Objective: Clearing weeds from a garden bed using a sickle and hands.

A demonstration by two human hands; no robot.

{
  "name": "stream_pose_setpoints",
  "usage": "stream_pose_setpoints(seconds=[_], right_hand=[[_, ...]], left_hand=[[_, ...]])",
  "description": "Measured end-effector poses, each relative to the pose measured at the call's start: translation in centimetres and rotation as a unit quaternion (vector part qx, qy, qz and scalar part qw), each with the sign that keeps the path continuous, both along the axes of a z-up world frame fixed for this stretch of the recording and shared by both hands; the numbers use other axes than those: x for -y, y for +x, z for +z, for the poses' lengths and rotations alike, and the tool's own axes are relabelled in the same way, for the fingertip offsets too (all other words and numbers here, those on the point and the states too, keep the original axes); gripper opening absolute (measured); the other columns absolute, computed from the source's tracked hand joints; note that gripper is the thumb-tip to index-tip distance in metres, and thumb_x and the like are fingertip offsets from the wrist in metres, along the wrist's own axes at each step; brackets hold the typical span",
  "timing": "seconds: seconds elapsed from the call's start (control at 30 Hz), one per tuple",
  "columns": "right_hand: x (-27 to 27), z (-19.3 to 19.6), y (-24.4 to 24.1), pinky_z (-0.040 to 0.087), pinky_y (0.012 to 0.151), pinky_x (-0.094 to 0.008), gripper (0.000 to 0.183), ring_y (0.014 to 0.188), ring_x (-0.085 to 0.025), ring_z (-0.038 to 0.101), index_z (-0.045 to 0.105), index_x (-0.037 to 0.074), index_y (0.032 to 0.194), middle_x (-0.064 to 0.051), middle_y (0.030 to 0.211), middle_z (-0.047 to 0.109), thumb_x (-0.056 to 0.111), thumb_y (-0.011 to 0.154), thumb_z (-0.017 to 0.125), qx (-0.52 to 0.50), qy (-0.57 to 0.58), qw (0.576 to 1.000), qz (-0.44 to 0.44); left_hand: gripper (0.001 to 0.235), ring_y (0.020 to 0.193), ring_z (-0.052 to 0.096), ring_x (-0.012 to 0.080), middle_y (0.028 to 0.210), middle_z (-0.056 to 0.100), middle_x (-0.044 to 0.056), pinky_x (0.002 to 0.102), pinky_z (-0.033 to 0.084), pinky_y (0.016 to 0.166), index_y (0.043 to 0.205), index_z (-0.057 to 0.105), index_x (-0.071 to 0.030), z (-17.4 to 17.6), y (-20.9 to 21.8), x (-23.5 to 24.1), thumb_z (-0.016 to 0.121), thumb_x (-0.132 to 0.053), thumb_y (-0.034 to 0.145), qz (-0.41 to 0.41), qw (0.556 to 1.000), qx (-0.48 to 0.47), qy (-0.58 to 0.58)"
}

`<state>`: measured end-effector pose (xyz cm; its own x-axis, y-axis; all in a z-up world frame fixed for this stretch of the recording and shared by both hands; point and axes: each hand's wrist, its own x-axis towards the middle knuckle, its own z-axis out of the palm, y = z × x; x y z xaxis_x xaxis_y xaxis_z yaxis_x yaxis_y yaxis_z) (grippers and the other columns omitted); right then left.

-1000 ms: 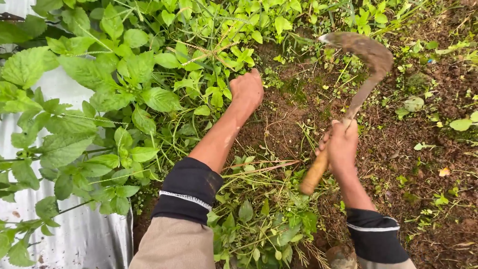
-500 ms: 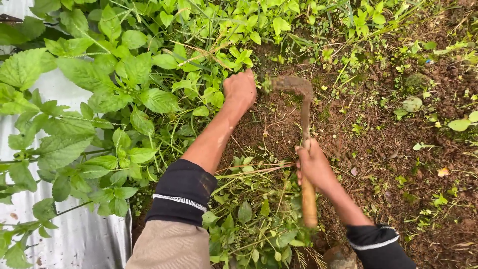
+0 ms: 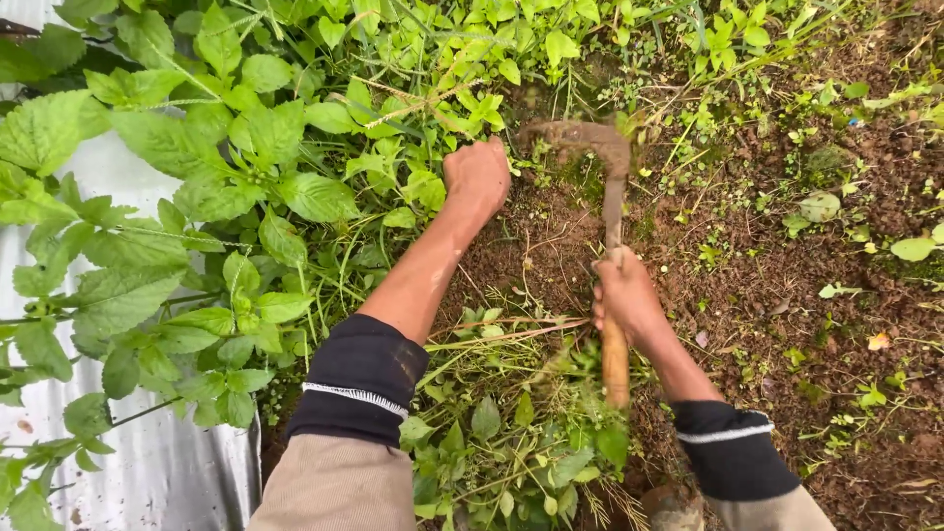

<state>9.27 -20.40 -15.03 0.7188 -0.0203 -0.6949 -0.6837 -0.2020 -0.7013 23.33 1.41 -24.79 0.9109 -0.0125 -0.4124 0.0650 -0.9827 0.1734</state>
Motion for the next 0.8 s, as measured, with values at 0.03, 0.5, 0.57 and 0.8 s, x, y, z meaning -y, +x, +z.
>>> stream_pose_setpoints(seconds=[0.03, 0.5, 0.57, 0.8], right_hand=[[0.6, 0.5, -0.3, 0.047, 0.029, -0.027, 0.018, 0.040, -0.012, 0.046, 0.048, -0.002, 0.116, -0.001, 0.062, 0.049, 0.009, 0.104, 0.040, -0.003, -0.002, 1.000, 0.001], [0.4, 0.5, 0.8, 0.051, 0.034, -0.027, 0.011, 0.044, -0.014, 0.053, 0.048, 0.003, 0.111, -0.004, 0.066, 0.052, 0.009, 0.107, 0.040, 0.085, 0.018, 0.996, -0.026], [-0.4, 0.3, 1.1, 0.051, 0.035, -0.025, 0.012, 0.044, -0.012, 0.052, 0.047, 0.004, 0.113, -0.002, 0.066, 0.051, 0.010, 0.107, 0.039, 0.113, 0.024, 0.990, -0.083], [-0.2, 1.6, -5.0, 0.047, 0.025, -0.031, 0.021, 0.033, -0.016, 0.047, 0.050, -0.006, 0.117, -0.007, 0.057, 0.049, 0.007, 0.101, 0.045, -0.028, 0.029, 0.995, 0.091]], left_hand=[[0.035, 0.055, 0.067, 0.0189, 0.064, 0.065, 0.011, 0.041, 0.063, 0.056, 0.127, 0.061, 0.002, -0.6, -0.1, 0.0, 0.038, -0.006, 0.102, 0.001, 1.000, -0.003, -0.002], [0.032, 0.054, 0.069, 0.0224, 0.065, 0.068, 0.015, 0.040, 0.062, 0.051, 0.120, 0.064, 0.005, 1.2, -1.1, 0.4, 0.040, -0.004, 0.101, -0.037, 0.999, 0.018, 0.014], [0.031, 0.055, 0.070, 0.0231, 0.067, 0.069, 0.015, 0.040, 0.063, 0.052, 0.120, 0.064, 0.005, 1.0, -1.5, 0.5, 0.041, -0.005, 0.101, -0.039, 0.999, 0.018, 0.014], [0.028, 0.049, 0.067, 0.0277, 0.059, 0.064, 0.015, 0.038, 0.062, 0.044, 0.103, 0.069, 0.006, 2.0, -1.9, 1.1, 0.043, -0.004, 0.100, -0.053, 0.998, -0.024, -0.006]])
